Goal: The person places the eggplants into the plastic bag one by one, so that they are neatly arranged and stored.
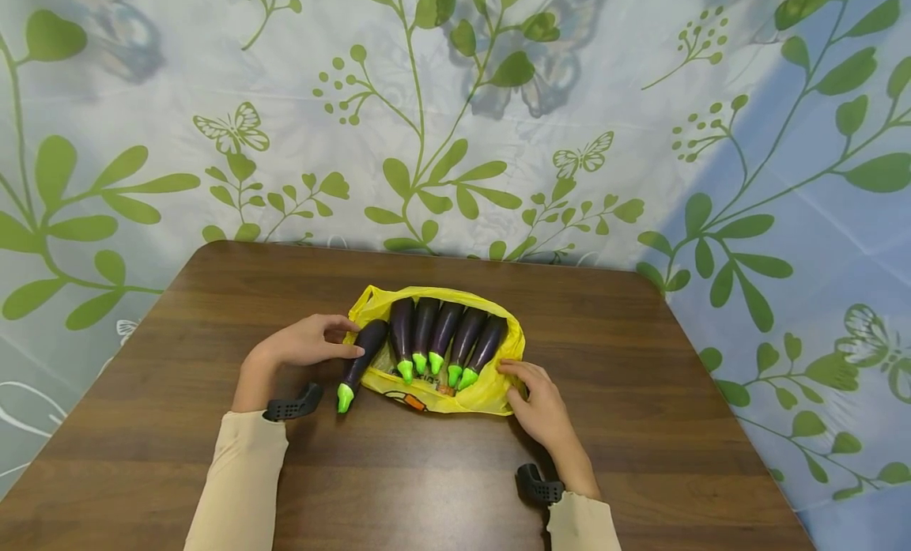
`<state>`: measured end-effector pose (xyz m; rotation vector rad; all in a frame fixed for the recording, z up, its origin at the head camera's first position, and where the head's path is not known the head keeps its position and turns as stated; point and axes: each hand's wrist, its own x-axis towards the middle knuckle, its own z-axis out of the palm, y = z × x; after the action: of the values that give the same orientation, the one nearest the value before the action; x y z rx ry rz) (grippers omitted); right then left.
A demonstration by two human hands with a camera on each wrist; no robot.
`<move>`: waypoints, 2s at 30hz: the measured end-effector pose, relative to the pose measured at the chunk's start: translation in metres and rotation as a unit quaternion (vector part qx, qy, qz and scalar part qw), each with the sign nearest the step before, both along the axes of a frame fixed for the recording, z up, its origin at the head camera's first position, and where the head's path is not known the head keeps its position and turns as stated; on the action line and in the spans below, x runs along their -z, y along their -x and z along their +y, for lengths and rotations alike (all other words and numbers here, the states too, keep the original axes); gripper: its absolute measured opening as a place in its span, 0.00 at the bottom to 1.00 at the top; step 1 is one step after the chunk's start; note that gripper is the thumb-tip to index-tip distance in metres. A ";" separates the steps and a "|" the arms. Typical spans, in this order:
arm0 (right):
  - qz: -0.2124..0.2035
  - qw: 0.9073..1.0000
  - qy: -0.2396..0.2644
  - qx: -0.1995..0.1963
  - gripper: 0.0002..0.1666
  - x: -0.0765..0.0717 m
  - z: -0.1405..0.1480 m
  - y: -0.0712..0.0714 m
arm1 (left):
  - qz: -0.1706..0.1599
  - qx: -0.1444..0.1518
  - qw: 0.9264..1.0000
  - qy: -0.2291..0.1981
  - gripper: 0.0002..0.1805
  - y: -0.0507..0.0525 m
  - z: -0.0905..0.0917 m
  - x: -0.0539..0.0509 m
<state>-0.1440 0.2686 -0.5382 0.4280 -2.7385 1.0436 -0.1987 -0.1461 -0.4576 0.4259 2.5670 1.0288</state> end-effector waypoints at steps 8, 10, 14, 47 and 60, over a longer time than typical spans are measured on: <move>-0.005 1.000 0.003 0.000 0.22 -0.002 -0.001 -0.001 | -0.005 -0.002 1.000 -0.019 0.33 0.000 0.002 0.002; -0.005 1.000 0.004 0.000 0.21 -0.002 -0.001 -0.001 | -0.007 -0.002 1.000 -0.023 0.33 0.001 0.003 0.003; -0.005 1.000 0.005 0.000 0.22 -0.002 -0.001 -0.001 | -0.010 -0.006 1.000 -0.026 0.33 0.001 0.005 0.004; -0.007 1.000 -0.002 -0.001 0.21 -0.003 -0.001 -0.001 | -0.113 0.050 0.992 -0.017 0.65 -0.006 0.000 -0.001; 0.004 1.000 0.000 -0.004 0.22 0.000 0.002 0.000 | -0.035 0.068 0.996 0.034 0.68 -0.014 0.007 0.002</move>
<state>-0.1439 0.2702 -0.5380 0.4417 -2.7327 1.0421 -0.1847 -0.1391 -0.4595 0.5291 2.4645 0.8890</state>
